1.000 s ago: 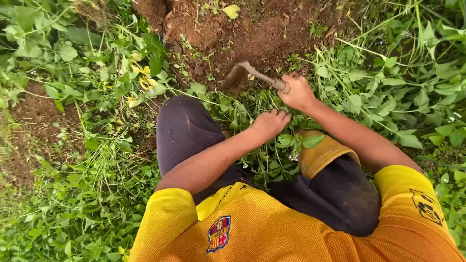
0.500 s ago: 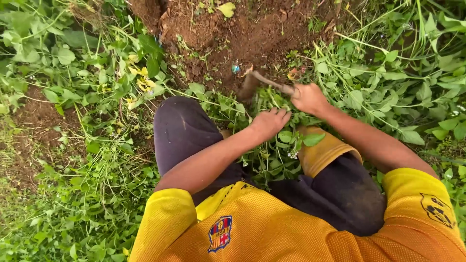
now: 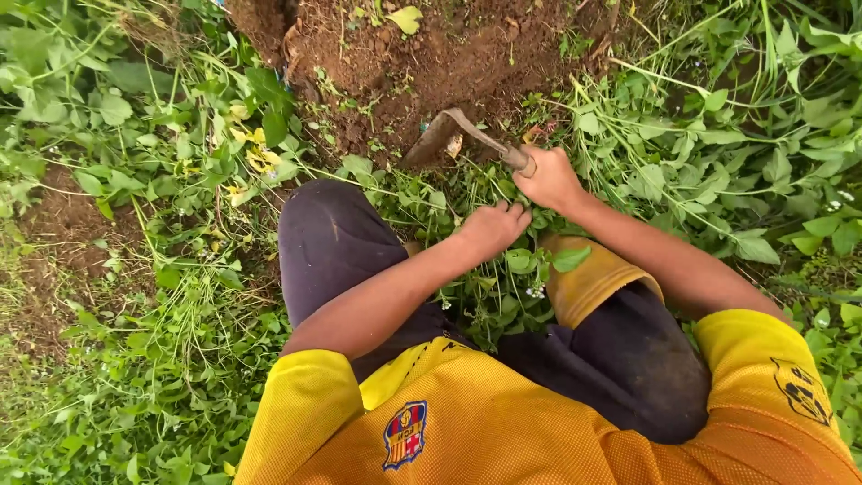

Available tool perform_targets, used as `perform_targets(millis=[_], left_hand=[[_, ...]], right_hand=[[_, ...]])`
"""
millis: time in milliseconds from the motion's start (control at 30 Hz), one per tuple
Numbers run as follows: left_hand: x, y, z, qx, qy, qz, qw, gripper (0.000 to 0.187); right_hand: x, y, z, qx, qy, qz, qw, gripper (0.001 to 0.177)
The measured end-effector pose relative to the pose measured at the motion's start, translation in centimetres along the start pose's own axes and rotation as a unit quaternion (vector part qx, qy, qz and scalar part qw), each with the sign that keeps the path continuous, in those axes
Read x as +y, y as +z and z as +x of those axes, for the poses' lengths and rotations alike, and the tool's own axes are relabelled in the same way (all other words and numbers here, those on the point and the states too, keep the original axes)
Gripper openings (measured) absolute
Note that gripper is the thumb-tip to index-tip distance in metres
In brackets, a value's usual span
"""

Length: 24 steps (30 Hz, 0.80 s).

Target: Using a hand hoe and hands to remove weeds from a garden bed in a nursery.

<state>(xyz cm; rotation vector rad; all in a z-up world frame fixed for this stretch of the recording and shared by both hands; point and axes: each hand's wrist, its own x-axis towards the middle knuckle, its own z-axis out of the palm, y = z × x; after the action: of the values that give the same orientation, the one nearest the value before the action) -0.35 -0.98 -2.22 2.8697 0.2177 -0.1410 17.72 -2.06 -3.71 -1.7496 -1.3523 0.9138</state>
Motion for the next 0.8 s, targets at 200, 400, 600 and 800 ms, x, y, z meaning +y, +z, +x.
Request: perform_targets(millis=[200, 400, 600, 800], left_hand=[[0.2, -1.7, -0.5, -0.008, 0.027, 0.031, 0.999, 0.030], [-0.1, -5.2, 0.3, -0.003, 0.037, 0.008, 0.999, 0.026], [-0.5, -3.6, 2.2, -0.026, 0.050, -0.018, 0.998, 0.023], [0.1, -0.7, 4.5, -0.096, 0.094, -0.009, 0.991, 0.019]], right_hand=[[-6.5, -3.0, 1.3, 0.056, -0.013, 0.097, 0.994, 0.030], [0.7, -4.5, -1.6, -0.072, -0.019, -0.151, 0.986, 0.024], [1.7, -5.1, -2.5, 0.006, 0.060, -0.066, 0.996, 0.020], [6.8, -7.1, -2.6, 0.210, 0.233, 0.155, 0.937, 0.013]])
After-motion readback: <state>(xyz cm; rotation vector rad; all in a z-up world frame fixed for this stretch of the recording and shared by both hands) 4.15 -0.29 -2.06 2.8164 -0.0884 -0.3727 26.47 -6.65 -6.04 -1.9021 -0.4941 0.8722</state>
